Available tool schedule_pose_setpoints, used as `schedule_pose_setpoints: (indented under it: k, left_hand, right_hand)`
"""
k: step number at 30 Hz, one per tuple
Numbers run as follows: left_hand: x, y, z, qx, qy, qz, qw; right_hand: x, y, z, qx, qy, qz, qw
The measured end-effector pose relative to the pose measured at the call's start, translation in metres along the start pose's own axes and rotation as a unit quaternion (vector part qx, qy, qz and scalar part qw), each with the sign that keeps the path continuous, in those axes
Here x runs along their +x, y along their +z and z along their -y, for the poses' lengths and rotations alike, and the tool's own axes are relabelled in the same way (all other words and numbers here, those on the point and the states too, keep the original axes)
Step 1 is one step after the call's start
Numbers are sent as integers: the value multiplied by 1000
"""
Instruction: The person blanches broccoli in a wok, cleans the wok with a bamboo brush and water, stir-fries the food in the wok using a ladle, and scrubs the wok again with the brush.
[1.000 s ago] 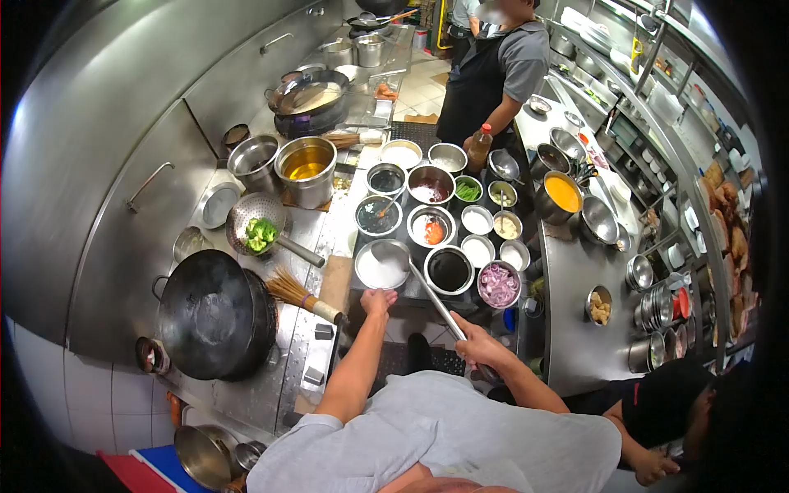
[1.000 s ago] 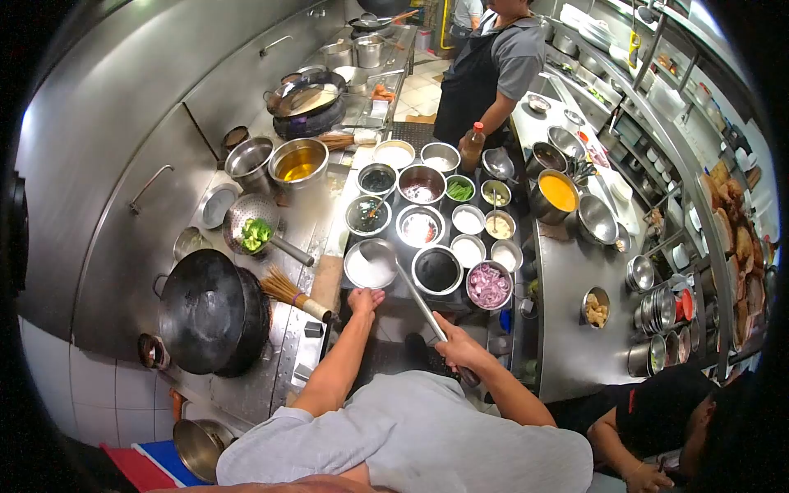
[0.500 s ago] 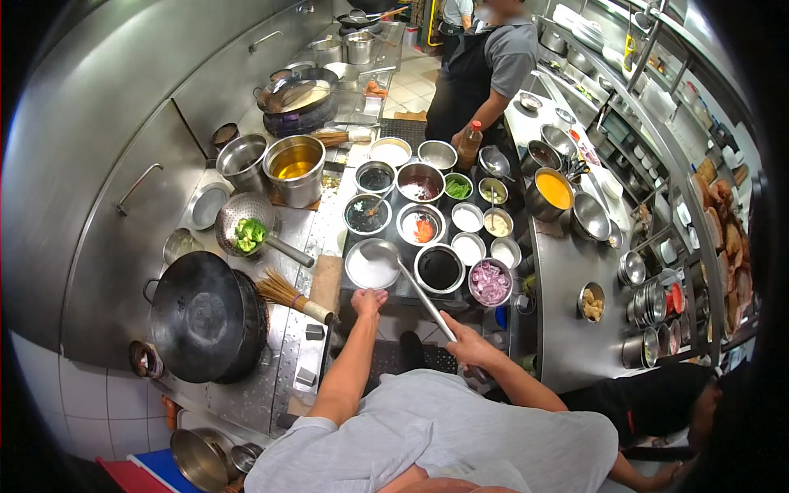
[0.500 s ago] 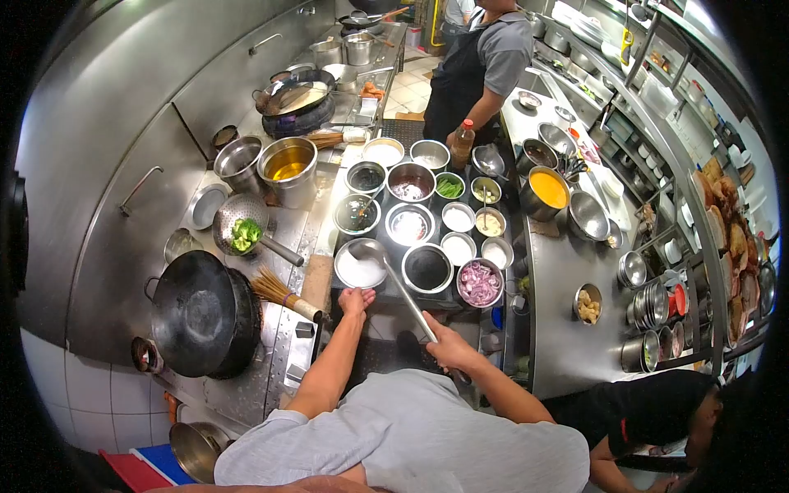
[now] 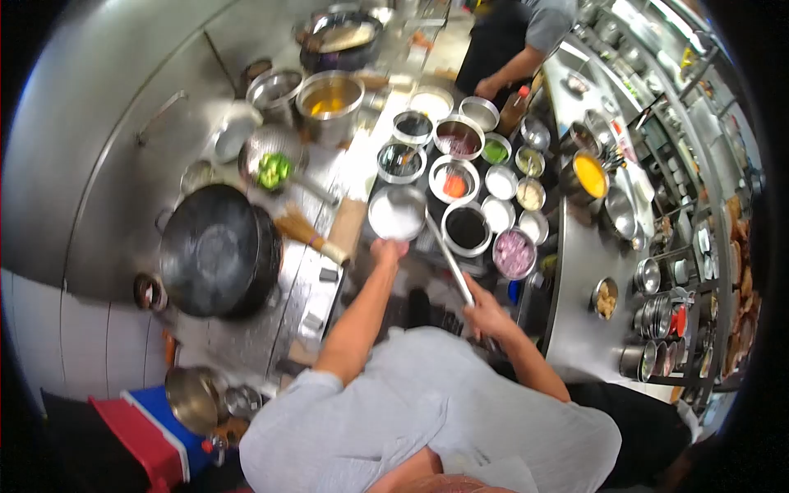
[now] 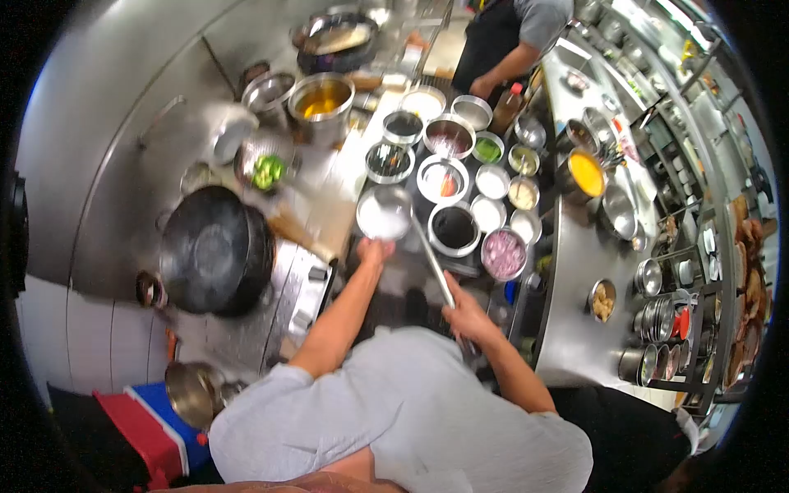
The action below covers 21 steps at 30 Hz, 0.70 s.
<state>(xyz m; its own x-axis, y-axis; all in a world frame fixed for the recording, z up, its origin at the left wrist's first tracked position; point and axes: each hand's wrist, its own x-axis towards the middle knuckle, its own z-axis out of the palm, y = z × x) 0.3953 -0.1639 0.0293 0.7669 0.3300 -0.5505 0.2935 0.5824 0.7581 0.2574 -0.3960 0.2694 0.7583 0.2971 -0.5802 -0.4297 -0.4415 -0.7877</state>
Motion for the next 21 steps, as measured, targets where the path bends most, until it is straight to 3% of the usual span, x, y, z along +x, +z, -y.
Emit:
schedule_pose_setpoints:
  k: [1,3,4,8,13,17,19,21]
  left_hand:
    - [-11,5,-10,-25,-2,-6,1000]
    - [-1,0,-3,-12,-44,1,999]
    - [-3,0,-4,-14,-43,2,999]
    - [-11,4,-12,-3,-51,-4,999]
    - [-9,0,-14,-4,-57,0,998]
    - [-14,3,-16,22,-54,14,998]
    - [-15,2,-16,15,-52,13,998]
    - [-12,1,-16,8,-51,17,999]
  right_hand:
    - [3,2,-10,-5,-15,8,1000]
    - [-6,-1,13,116,67,40,990]
    - [-6,-3,17,128,63,39,989]
    - [-6,10,10,45,56,-10,997]
    - [-7,2,16,132,74,25,988]
    - [-7,18,19,71,57,-8,996]
    - [-4,9,18,149,71,45,985]
    - [-8,7,23,149,78,14,986]
